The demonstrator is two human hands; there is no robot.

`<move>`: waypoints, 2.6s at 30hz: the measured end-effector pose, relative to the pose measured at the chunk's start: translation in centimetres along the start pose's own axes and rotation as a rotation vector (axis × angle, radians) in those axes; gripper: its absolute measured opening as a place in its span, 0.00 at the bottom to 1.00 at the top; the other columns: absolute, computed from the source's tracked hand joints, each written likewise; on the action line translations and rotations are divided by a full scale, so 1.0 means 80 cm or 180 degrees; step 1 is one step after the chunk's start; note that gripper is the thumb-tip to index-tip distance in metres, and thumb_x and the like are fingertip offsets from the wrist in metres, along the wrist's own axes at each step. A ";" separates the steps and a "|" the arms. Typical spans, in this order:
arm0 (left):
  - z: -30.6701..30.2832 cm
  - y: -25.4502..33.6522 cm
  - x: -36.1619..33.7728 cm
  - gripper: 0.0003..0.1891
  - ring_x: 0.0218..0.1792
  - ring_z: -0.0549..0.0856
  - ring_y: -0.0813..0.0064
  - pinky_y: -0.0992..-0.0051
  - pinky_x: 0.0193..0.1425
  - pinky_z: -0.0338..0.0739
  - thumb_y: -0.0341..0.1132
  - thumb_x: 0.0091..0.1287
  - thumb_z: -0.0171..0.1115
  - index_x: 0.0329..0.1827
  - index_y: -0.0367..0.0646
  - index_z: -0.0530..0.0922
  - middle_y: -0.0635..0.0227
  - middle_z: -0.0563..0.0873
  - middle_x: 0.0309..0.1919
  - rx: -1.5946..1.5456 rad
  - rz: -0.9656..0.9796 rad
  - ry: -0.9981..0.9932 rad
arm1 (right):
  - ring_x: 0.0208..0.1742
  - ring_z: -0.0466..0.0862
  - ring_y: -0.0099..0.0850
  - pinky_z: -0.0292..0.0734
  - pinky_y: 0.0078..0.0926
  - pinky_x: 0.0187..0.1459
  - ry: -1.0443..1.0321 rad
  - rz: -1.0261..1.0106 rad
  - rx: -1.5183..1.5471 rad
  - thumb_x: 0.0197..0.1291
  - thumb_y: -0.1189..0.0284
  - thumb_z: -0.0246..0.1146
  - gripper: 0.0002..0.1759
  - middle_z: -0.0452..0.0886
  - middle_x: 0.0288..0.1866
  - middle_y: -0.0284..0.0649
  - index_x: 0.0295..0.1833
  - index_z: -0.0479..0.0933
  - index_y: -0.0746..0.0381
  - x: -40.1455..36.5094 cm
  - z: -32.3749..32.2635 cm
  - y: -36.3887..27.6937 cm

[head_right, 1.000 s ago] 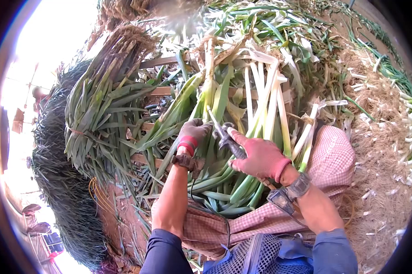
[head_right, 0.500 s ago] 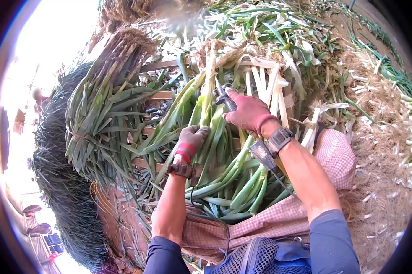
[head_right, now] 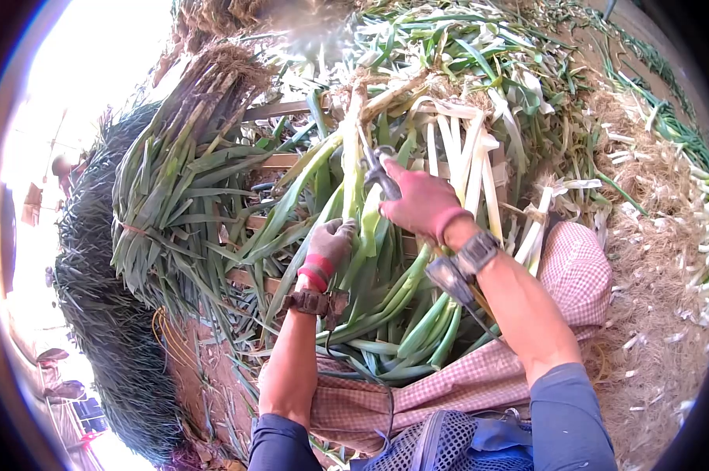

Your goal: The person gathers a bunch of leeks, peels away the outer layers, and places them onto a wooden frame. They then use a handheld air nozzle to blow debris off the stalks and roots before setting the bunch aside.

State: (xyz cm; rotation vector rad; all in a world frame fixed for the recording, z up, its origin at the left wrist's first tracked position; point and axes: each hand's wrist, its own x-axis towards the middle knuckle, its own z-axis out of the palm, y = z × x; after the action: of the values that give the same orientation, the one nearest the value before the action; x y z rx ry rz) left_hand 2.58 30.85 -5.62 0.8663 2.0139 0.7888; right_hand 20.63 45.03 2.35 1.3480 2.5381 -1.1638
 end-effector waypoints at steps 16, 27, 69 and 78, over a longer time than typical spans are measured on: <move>-0.010 0.001 -0.003 0.23 0.32 0.77 0.84 0.74 0.39 0.74 0.49 0.80 0.64 0.43 0.35 0.91 0.77 0.85 0.28 -0.0936 -0.0205 -0.0048 | 0.51 0.89 0.45 0.80 0.43 0.57 -0.0167 0.0304 0.0168 0.61 0.52 0.70 0.51 0.89 0.50 0.50 0.88 0.62 0.53 0.006 -0.011 -0.007; 0.009 -0.017 0.000 0.23 0.29 0.81 0.83 0.74 0.35 0.77 0.50 0.72 0.75 0.42 0.34 0.88 0.72 0.87 0.29 0.0128 0.0332 -0.0076 | 0.57 0.88 0.53 0.79 0.42 0.65 -0.0117 -0.0432 0.0294 0.59 0.51 0.73 0.51 0.87 0.56 0.58 0.86 0.65 0.56 -0.168 0.005 0.055; 0.138 0.049 -0.161 0.21 0.22 0.89 0.50 0.52 0.27 0.81 0.53 0.75 0.64 0.42 0.42 0.75 0.56 0.87 0.23 0.2093 0.1348 0.0088 | 0.60 0.87 0.41 0.78 0.35 0.64 -0.0619 -0.0274 0.0419 0.53 0.53 0.76 0.46 0.88 0.63 0.52 0.73 0.76 0.69 0.056 -0.097 0.073; 0.142 0.051 -0.183 0.17 0.21 0.87 0.53 0.51 0.26 0.79 0.50 0.74 0.65 0.45 0.43 0.77 0.59 0.85 0.21 0.2056 0.1837 0.0131 | 0.60 0.87 0.42 0.80 0.37 0.65 -0.0656 -0.0093 -0.0319 0.53 0.56 0.75 0.46 0.86 0.66 0.52 0.78 0.75 0.60 0.054 -0.127 0.027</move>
State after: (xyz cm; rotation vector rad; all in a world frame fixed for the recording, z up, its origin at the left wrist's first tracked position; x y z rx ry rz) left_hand 19.99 24.17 -2.03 1.8671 2.0999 0.4340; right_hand 22.46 55.17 6.81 1.1106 2.4416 -1.1008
